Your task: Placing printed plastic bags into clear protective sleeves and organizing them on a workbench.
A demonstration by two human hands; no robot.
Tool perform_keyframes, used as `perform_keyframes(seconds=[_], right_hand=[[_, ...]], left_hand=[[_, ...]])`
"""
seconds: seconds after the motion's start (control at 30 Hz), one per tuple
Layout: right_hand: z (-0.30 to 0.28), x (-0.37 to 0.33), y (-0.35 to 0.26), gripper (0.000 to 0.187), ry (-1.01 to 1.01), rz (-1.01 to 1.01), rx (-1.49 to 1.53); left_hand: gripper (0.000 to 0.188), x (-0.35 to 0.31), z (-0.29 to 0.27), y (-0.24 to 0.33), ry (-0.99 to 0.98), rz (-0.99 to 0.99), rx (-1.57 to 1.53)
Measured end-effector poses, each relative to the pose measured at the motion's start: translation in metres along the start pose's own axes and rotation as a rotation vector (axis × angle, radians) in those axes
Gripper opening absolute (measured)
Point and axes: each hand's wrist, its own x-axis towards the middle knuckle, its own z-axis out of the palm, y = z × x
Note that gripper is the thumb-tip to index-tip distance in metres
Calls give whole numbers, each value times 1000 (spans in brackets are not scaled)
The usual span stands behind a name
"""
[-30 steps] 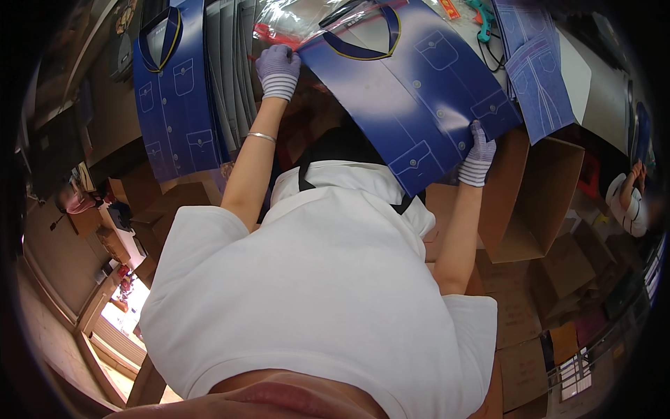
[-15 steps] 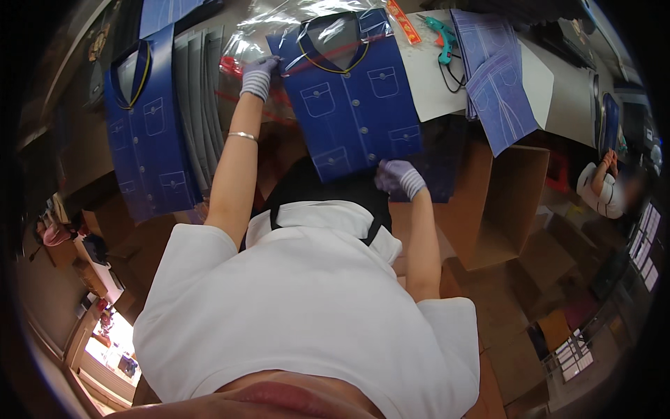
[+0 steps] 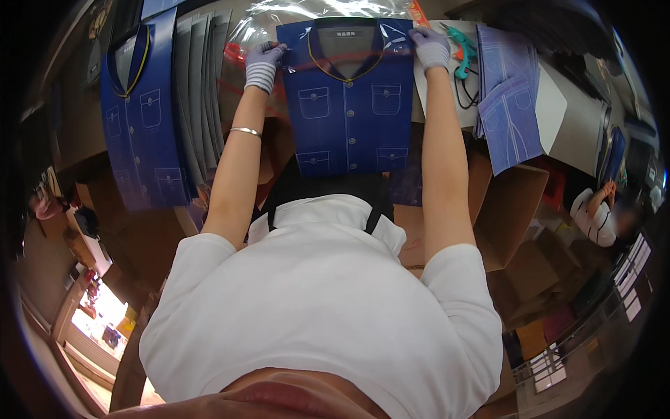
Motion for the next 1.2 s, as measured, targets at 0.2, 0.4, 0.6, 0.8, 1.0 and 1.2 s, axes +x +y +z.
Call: perform_keyframes(seconds=[0.2,0.4,0.6,0.8,1.0,1.2], right_hand=[[2,-100,-13,27,-81,372,513],[-4,-156,13,23,-30,395,547],[2,-246,43,22,-56,380,530],[34,-399,82,25,-325,784,905],[43,-368,49,36,-96,883,1467],[-124,-318,-136,21,353,-208,564]], left_hand=[[19,-56,-24,-7,74,59,-66],[15,-122,-43,-47,-89,4,155],[15,-165,-78,-71,-581,-285,322],[14,-211,-119,-81,-944,-41,740],[8,-231,-99,60,-1119,198,364],[10,-252,-119,109,-1156,540,346]])
